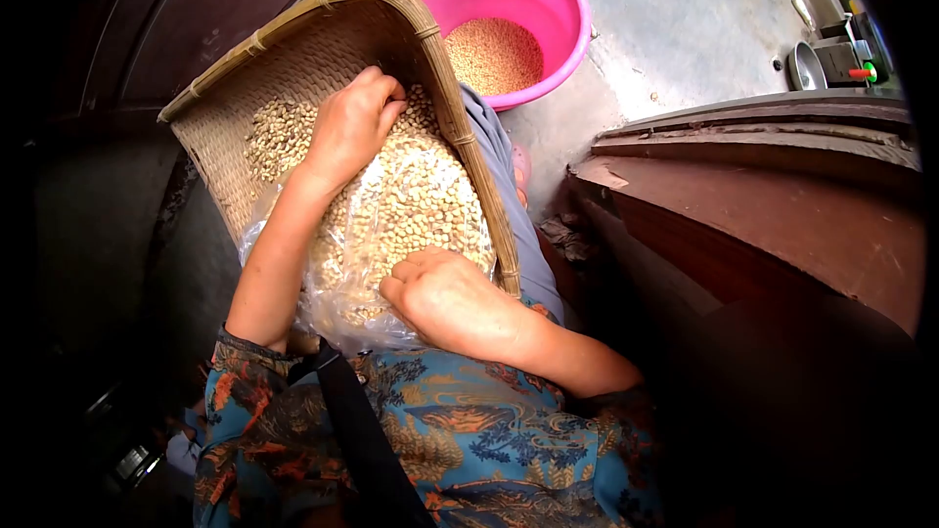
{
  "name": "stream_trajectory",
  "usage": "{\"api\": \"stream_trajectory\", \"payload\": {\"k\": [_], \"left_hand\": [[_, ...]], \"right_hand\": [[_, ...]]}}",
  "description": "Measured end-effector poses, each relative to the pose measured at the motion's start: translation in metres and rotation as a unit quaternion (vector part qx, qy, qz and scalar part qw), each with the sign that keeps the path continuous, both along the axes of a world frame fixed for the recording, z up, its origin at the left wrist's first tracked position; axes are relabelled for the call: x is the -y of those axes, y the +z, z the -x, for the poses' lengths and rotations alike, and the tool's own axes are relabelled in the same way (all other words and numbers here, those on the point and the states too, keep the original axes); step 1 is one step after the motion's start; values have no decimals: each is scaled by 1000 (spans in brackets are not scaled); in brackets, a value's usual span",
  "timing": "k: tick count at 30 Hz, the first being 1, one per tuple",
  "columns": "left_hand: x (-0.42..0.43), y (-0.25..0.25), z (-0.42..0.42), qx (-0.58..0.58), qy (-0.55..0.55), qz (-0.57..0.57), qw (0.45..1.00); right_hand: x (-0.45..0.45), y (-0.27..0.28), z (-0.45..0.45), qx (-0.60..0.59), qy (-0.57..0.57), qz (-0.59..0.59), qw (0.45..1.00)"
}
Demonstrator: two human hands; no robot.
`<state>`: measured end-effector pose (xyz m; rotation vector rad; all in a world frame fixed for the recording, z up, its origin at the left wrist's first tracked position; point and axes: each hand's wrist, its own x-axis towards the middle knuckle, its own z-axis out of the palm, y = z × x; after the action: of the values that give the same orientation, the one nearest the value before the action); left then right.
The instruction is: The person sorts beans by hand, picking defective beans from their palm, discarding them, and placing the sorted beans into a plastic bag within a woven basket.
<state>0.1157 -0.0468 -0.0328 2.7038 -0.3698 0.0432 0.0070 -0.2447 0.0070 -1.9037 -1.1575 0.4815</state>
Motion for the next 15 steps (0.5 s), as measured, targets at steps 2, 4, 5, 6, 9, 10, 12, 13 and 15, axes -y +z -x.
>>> {"api": "stream_trajectory", "payload": {"k": [2,4,5,6,9,10,12,13,15], "left_hand": [[2,4,1,3,12,20,1000],[3,7,-2,2,29,78,997],[3,8,-4,17,13,85,996],[5,8,-7,32,-3,91,995],[10,4,-12,34,-30,41,998],[12,2,-14,27,-37,13,999],[14,0,-17,34,-50,-37,997],[15,0,-17,37,-56,-62,996],[21,1,-15,57,-73,-116,989]], "right_hand": [[1,-1,-1,-3,1,0,1000],[1,-3,-1,-8,2,-3,1000],[1,-2,-1,-9,0,-4,1000],[1,-2,-2,-11,0,-4,1000],[1,-3,-1,-10,-3,-5,1000],[1,-4,-1,-9,-5,-6,1000],[1,-4,0,-10,-9,-9,1000],[1,-5,1,-11,-12,-10,1000],[1,-5,1,-8,-15,-20,1000]]}}
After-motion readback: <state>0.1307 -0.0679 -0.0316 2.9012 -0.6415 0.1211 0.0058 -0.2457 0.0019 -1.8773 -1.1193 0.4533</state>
